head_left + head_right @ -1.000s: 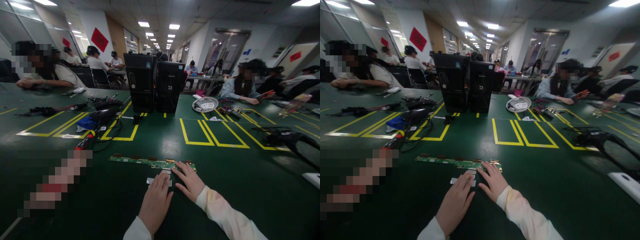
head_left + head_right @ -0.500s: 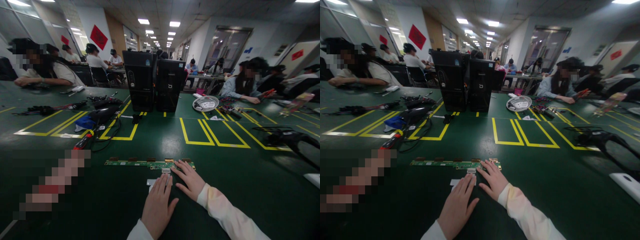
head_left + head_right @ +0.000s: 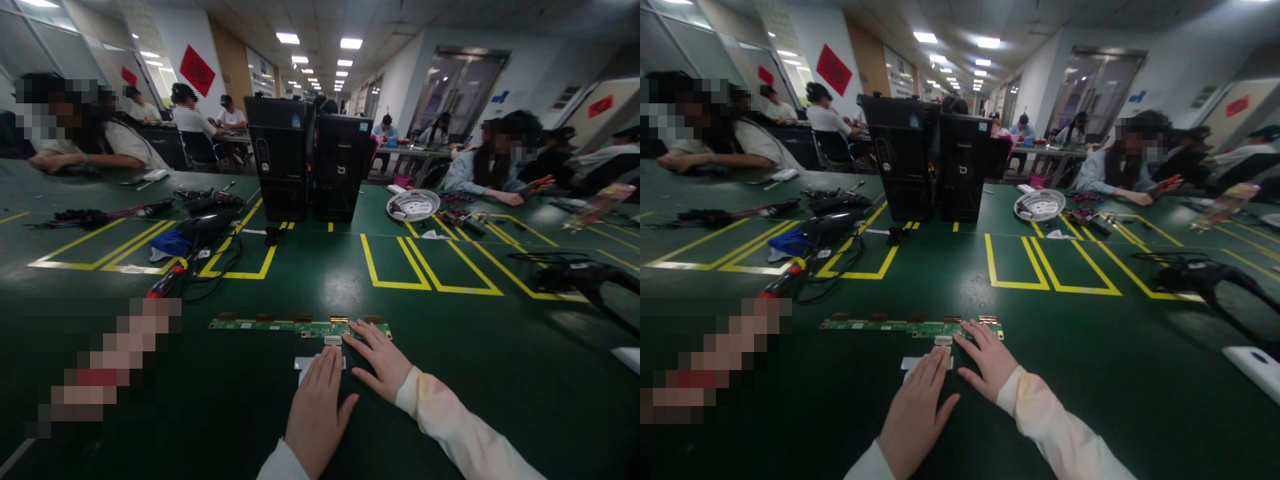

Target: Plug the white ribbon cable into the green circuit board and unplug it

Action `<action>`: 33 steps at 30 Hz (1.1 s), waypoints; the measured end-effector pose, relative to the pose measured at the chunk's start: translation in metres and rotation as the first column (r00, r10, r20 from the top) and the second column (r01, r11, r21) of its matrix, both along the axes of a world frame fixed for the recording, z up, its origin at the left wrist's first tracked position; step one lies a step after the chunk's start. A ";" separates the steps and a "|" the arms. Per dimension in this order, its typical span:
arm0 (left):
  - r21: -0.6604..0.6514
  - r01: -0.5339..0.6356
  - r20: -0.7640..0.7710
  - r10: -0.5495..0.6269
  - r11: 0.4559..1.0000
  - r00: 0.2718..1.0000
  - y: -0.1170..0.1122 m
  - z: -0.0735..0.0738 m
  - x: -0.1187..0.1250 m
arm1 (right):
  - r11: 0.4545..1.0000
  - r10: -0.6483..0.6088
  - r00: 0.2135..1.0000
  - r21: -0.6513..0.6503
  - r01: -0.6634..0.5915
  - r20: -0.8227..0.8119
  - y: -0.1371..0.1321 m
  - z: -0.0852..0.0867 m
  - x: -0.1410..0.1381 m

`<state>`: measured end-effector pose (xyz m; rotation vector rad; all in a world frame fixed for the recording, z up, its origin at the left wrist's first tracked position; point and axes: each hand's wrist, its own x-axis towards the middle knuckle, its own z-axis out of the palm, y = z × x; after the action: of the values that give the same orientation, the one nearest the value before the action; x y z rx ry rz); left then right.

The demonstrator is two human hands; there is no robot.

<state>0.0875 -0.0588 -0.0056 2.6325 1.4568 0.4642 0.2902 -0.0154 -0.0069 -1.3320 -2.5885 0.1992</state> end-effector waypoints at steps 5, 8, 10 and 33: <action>0.003 -0.054 -0.004 0.054 0.999 0.999 -0.003 0.001 0.007 | 1.000 0.007 1.000 -0.007 -0.007 0.003 0.000 0.001 0.001; 0.000 -0.077 -0.023 0.077 0.997 0.997 -0.004 0.000 0.011 | 1.000 0.003 1.000 -0.005 -0.003 0.001 0.000 0.001 0.001; 0.001 -0.095 -0.031 0.095 0.995 0.995 -0.005 -0.001 0.013 | 1.000 0.002 1.000 -0.010 -0.002 0.000 0.000 0.001 0.001; -0.025 -0.041 -0.014 0.041 0.999 0.999 0.004 0.008 0.006 | 1.000 -0.001 1.000 -0.013 0.001 -0.022 -0.002 0.006 -0.002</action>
<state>0.0940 -0.0550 0.0020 2.5957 1.5130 0.4289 0.2886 -0.0173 -0.0009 -1.3277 -2.5729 0.2289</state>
